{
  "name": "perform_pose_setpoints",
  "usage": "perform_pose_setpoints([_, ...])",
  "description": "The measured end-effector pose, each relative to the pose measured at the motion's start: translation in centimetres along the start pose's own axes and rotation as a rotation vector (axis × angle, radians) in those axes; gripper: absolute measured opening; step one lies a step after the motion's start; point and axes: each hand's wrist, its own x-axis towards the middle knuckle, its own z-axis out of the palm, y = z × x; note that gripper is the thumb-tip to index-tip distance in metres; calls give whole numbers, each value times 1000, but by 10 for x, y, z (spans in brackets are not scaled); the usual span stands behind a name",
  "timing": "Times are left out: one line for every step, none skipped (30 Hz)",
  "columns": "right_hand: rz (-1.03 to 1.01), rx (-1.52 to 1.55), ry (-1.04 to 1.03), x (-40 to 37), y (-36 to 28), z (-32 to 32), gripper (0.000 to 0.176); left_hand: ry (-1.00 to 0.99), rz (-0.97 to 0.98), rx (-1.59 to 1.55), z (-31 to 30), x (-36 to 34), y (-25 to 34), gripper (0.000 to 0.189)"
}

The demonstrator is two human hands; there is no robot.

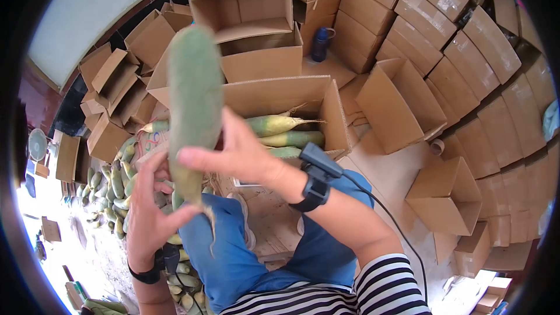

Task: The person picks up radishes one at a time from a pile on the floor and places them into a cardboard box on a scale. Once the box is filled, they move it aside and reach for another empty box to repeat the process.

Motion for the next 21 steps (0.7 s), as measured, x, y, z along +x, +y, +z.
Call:
perform_pose_setpoints([-41,-40,38,4,-9,-11,62,0,0,8,2,-3,-4,79])
perform_pose_setpoints([-66,-136,131,6,-19,-25,60,-16,69,38,6,-14,-12,80])
perform_pose_setpoints([-139,-114,131,11,-25,-37,58,-30,137,67,12,-25,-20,81])
perform_pose_setpoints([-193,-255,209,15,-24,-51,59,-79,152,132,20,-34,-31,77])
perform_pose_setpoints([-246,-397,288,17,-19,-65,60,-80,153,139,28,-44,-39,77])
perform_pose_setpoints([-250,-393,291,17,-20,-76,60,-103,200,354,35,-53,-48,72])
perform_pose_setpoints([-208,-838,270,17,-21,-84,62,-125,245,567,41,-58,-54,68])
perform_pose_setpoints([-156,-1281,237,16,-20,-91,65,-124,244,571,46,-61,-59,68])
perform_pose_setpoints([-110,-1417,138,17,-7,-99,65,-63,191,546,49,-64,-63,63])
perform_pose_setpoints([-66,-1550,35,18,12,-109,65,1,137,523,50,-67,-66,58])
perform_pose_setpoints([101,-1644,-106,20,28,-118,65,7,132,530,49,-68,-68,58])
perform_pose_setpoints([275,-1728,-250,20,43,-125,65,18,128,517,48,-69,-69,55])
perform_pose_setpoints([271,-1724,-251,19,57,-130,65,28,126,502,47,-70,-70,53])
perform_pose_setpoints([398,-1761,-376,18,70,-133,65,28,125,506,46,-71,-72,53])
perform_pose_setpoints([528,-1792,-503,17,78,-135,66,38,123,500,45,-72,-73,53])
perform_pose_setpoints([525,-1790,-505,16,87,-136,66,49,120,494,45,-73,-74,52])
perform_pose_setpoints([540,-1792,-524,16,93,-136,63,48,118,496,45,-74,-76,52])
perform_pose_setpoints([556,-1794,-544,15,98,-136,60,54,122,492,44,-74,-77,52])
perform_pose_setpoints([556,-1791,-547,15,102,-137,60,60,125,487,44,-74,-77,52])
perform_pose_setpoints([528,-1743,-480,15,104,-138,55,57,121,487,43,-74,-78,52])
perform_pose_setpoints([501,-1696,-413,16,104,-139,50,63,127,481,43,-74,-79,52])
